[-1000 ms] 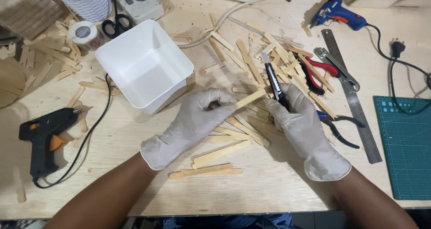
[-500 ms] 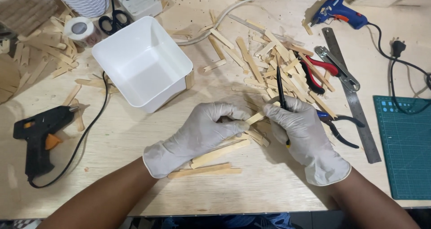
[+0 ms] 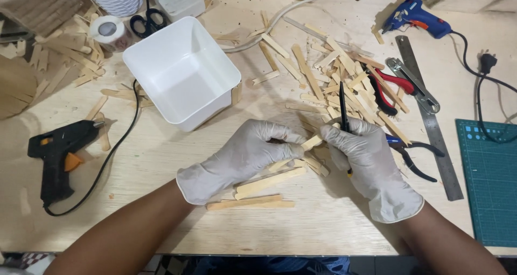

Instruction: Assembling a decorative container by gluing popsicle sticks onto a plastic base using a hot glue gun and trimming them with pliers.

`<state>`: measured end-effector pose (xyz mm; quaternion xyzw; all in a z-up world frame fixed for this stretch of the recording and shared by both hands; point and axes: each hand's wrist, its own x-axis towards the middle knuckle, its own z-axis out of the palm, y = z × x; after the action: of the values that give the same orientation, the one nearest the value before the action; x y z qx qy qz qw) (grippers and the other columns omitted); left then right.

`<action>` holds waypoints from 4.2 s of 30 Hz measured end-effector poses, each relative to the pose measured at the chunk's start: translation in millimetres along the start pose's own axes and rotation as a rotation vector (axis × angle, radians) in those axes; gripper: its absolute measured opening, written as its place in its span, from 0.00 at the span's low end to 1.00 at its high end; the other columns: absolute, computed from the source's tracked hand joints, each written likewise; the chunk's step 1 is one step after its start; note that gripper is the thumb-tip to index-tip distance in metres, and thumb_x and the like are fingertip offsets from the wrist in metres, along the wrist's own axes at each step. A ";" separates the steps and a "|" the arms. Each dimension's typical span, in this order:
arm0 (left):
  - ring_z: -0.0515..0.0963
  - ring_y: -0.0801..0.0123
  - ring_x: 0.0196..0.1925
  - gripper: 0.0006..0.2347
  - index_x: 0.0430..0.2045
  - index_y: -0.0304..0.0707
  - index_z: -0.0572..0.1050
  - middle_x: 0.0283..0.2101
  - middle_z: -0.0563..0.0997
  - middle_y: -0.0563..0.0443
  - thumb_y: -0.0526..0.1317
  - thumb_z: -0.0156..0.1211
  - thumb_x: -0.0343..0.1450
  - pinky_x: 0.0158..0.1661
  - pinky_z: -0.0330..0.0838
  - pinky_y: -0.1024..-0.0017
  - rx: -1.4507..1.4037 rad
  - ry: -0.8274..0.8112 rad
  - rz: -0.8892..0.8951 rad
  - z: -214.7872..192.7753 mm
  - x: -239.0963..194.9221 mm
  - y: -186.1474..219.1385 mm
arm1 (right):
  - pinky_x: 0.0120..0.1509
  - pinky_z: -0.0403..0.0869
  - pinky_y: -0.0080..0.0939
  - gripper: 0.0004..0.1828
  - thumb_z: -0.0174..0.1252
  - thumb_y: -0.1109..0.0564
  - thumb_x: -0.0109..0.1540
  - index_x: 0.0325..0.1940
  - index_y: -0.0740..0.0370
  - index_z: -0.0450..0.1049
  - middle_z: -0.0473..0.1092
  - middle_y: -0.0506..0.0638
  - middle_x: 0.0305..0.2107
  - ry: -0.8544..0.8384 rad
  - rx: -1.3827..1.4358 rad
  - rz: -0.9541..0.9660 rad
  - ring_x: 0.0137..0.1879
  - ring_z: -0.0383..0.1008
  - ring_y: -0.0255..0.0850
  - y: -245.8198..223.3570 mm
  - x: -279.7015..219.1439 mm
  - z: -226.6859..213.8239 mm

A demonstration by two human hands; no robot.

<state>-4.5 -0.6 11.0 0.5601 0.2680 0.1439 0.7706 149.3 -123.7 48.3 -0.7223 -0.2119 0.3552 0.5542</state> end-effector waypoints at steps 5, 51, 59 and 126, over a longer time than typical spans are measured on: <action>0.85 0.66 0.31 0.15 0.38 0.24 0.84 0.31 0.84 0.35 0.30 0.76 0.60 0.35 0.85 0.72 0.041 0.050 0.012 3.6 -0.5 -1.6 | 0.20 0.55 0.32 0.24 0.71 0.57 0.60 0.15 0.61 0.66 0.56 0.52 0.02 0.010 -0.017 0.021 0.09 0.53 0.36 19.0 10.8 -3.3; 0.80 0.73 0.38 0.06 0.28 0.52 0.74 0.27 0.71 0.59 0.46 0.63 0.72 0.39 0.77 0.77 1.469 0.435 0.609 -50.1 29.9 -32.9 | 0.34 0.78 0.45 0.29 0.59 0.54 0.57 0.65 0.48 0.76 0.73 0.46 0.23 0.070 -1.333 -1.013 0.27 0.77 0.44 34.2 -12.2 12.3; 0.80 0.73 0.38 0.06 0.28 0.52 0.74 0.27 0.71 0.58 0.47 0.63 0.71 0.39 0.77 0.76 1.461 0.446 0.582 -47.2 26.6 -30.5 | 0.33 0.79 0.42 0.28 0.57 0.54 0.60 0.66 0.48 0.75 0.72 0.44 0.20 0.089 -1.399 -1.020 0.25 0.76 0.41 35.9 -12.2 13.3; 0.82 0.57 0.34 0.04 0.29 0.45 0.73 0.26 0.73 0.50 0.39 0.62 0.68 0.32 0.78 0.65 1.100 0.515 0.603 -33.9 33.2 -19.5 | 0.31 0.76 0.39 0.24 0.58 0.52 0.63 0.65 0.46 0.77 0.68 0.45 0.12 0.149 -1.341 -0.923 0.19 0.74 0.41 20.0 -11.0 16.9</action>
<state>1.6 36.9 -23.4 0.8689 0.3092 0.3238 0.2112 127.7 -126.3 30.1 -0.7622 -0.6179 -0.1602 0.1074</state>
